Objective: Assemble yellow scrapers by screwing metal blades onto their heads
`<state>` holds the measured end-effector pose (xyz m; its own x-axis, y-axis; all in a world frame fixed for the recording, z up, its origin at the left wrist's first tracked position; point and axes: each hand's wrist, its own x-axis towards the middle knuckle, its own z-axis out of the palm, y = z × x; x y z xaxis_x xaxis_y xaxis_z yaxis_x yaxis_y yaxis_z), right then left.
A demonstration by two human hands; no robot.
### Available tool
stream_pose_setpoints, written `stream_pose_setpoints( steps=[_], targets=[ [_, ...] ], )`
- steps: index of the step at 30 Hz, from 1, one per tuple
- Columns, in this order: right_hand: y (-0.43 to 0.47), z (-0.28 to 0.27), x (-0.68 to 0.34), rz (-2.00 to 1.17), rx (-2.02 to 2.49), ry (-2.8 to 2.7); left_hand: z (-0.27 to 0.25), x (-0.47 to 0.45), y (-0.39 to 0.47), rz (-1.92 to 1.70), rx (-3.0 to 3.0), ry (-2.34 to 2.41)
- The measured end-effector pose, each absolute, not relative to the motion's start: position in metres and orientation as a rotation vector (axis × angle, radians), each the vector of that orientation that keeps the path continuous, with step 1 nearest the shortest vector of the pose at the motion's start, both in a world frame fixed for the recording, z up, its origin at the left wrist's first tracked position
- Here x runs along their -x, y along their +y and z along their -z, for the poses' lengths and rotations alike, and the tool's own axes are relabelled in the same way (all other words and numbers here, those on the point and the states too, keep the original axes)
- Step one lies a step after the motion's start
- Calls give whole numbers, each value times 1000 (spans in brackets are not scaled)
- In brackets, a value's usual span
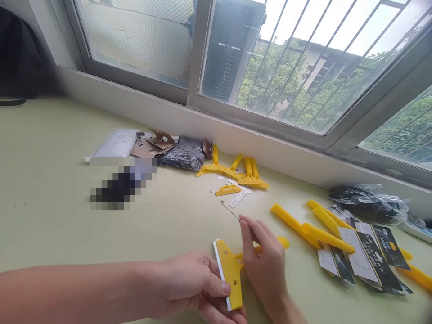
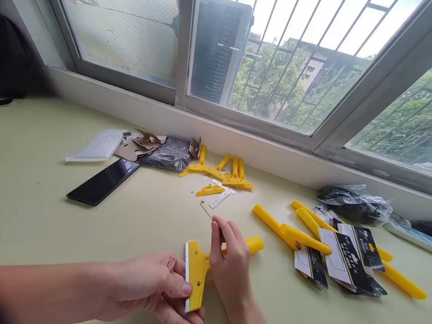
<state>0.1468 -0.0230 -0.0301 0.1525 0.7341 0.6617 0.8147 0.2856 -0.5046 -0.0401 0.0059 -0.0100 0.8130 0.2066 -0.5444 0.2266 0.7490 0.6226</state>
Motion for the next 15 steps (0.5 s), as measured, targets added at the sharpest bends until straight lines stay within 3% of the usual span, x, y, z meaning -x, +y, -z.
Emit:
stream_pose_setpoints(
  steps=[15],
  targets=[
    [-3,39,-137,165,1510,-1632,7,33,2,-136,-777,716]
  ],
)
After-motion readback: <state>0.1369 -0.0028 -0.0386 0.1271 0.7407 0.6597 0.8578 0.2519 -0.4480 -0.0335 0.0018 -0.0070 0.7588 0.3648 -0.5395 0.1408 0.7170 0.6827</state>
